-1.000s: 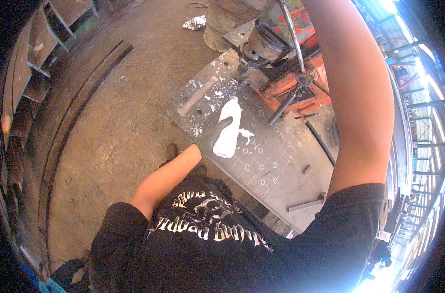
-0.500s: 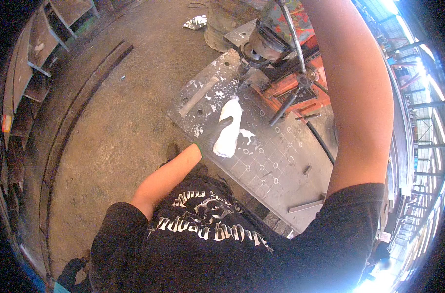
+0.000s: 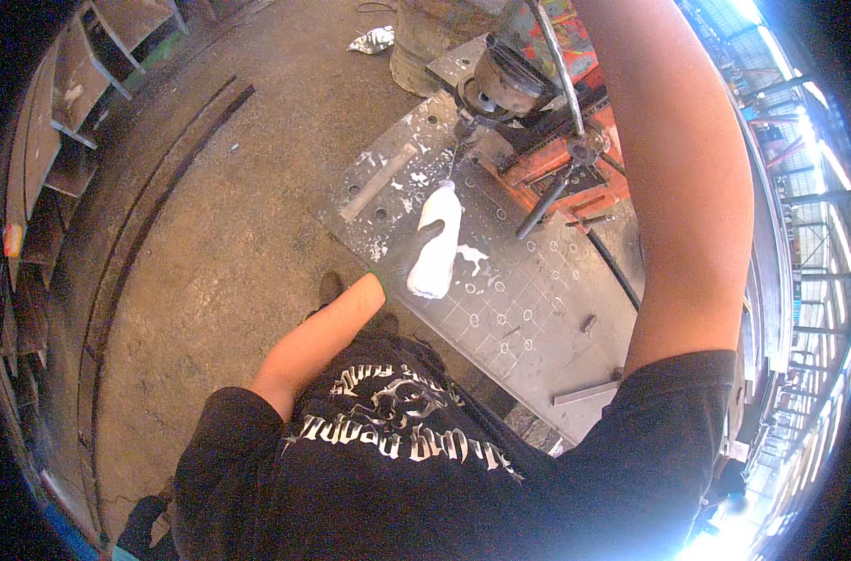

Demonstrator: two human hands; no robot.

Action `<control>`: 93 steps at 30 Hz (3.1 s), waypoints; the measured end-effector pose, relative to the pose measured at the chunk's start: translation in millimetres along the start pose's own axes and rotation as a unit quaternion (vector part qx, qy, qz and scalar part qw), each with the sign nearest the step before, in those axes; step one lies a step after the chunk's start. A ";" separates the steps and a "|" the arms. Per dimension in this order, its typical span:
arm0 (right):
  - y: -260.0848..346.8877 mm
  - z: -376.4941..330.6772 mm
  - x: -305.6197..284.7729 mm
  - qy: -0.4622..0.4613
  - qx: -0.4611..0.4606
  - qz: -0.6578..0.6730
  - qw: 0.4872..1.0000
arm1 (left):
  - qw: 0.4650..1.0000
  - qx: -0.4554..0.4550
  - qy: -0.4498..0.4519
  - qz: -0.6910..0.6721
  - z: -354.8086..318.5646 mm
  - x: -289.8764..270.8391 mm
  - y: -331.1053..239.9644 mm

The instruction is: The person operates a drill press to drill holes into a metal plate. They repeatedly apply a white liquid from a bottle to the drilling area, reposition the plate, and continue drilling at marked locations.

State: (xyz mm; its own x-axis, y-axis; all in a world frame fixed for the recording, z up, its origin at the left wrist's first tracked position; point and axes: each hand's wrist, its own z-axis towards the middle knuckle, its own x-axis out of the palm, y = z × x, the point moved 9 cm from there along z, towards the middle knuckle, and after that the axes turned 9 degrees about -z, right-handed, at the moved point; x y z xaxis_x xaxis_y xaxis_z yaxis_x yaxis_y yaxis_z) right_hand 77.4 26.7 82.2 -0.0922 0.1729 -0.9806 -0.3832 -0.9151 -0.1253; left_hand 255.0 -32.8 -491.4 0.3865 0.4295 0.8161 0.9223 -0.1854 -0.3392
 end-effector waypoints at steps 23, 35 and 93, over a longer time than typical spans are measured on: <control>1.6 3.0 4.6 0.023 0.005 0.006 1.000 | 0.999 0.011 -0.003 0.039 -5.3 0.6 -7.9; 1.1 10.7 7.5 0.027 -0.010 0.012 1.000 | 0.998 0.038 -0.003 0.050 -5.3 1.7 -11.1; 2.1 21.2 18.9 0.038 -0.029 0.045 0.998 | 0.998 0.023 0.010 0.056 -14.0 3.5 -15.3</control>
State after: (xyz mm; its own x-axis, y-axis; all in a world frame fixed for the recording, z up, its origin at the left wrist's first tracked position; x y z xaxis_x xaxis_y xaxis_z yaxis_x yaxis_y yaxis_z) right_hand 55.3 35.7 66.6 -0.0536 0.0622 -0.9966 -0.3220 -0.9458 -0.0417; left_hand 242.1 -40.8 -476.8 0.4872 0.3906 0.7811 0.8729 -0.1908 -0.4490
